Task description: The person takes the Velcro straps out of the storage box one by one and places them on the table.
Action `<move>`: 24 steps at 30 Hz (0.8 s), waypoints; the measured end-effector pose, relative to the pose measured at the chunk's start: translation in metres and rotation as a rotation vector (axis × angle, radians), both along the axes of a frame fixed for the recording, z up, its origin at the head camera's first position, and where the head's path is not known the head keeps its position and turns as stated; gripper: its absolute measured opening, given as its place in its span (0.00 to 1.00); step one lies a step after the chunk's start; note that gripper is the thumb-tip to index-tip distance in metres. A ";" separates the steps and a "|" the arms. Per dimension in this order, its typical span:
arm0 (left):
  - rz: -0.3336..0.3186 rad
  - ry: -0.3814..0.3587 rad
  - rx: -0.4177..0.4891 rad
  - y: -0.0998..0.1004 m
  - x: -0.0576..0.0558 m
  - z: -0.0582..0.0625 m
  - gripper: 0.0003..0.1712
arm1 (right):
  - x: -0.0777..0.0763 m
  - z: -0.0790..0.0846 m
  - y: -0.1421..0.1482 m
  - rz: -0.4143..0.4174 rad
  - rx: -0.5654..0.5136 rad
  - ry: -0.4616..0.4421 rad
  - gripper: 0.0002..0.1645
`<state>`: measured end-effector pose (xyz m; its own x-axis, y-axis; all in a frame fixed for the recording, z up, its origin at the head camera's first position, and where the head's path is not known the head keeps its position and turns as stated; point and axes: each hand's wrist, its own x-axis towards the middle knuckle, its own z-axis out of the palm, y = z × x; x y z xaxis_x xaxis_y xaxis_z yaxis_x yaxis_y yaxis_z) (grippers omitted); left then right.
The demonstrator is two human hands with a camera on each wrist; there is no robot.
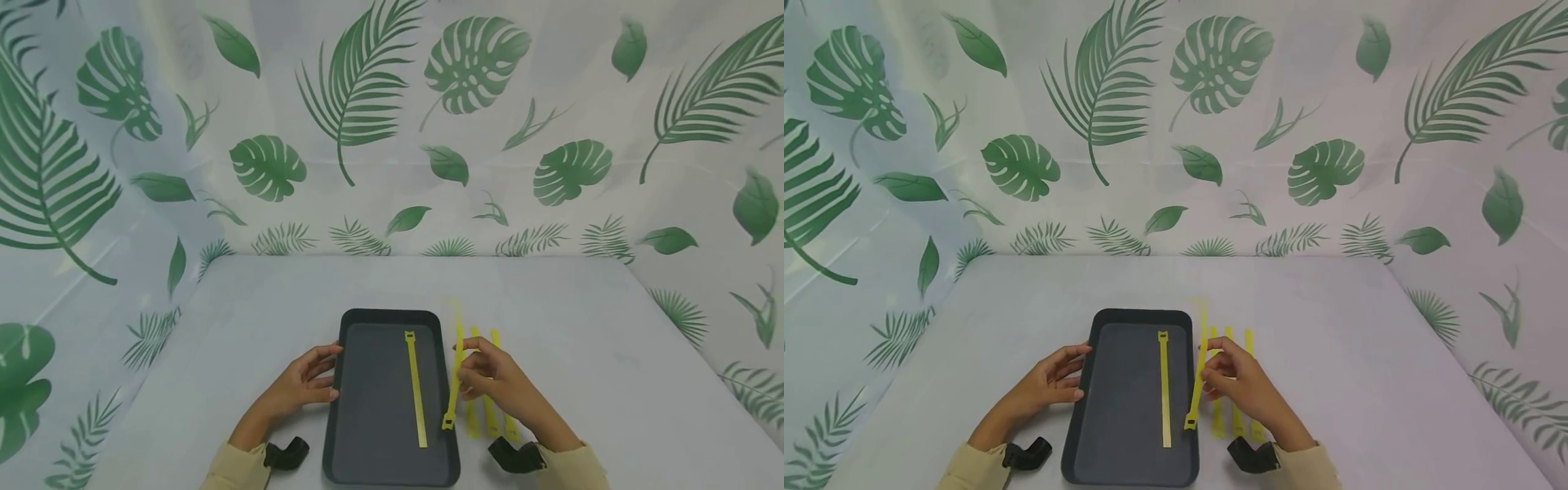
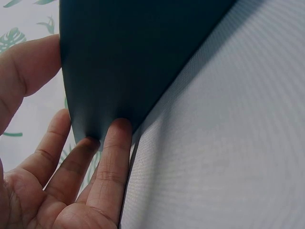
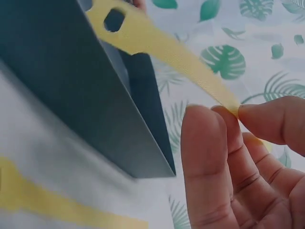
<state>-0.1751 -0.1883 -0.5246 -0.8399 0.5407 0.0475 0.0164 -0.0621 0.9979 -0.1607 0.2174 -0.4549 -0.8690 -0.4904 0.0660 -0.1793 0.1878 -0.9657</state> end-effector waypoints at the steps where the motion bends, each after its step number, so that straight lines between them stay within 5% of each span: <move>1: -0.001 0.000 -0.002 0.000 0.000 0.000 0.47 | 0.001 0.000 0.003 -0.001 -0.008 0.010 0.25; 12: 0.003 0.011 -0.018 -0.001 0.005 0.000 0.46 | 0.016 -0.003 0.022 -0.070 -0.138 0.004 0.20; 24: 0.005 -0.015 -0.026 0.003 0.003 0.001 0.46 | 0.021 0.003 0.044 -0.149 -0.079 -0.066 0.22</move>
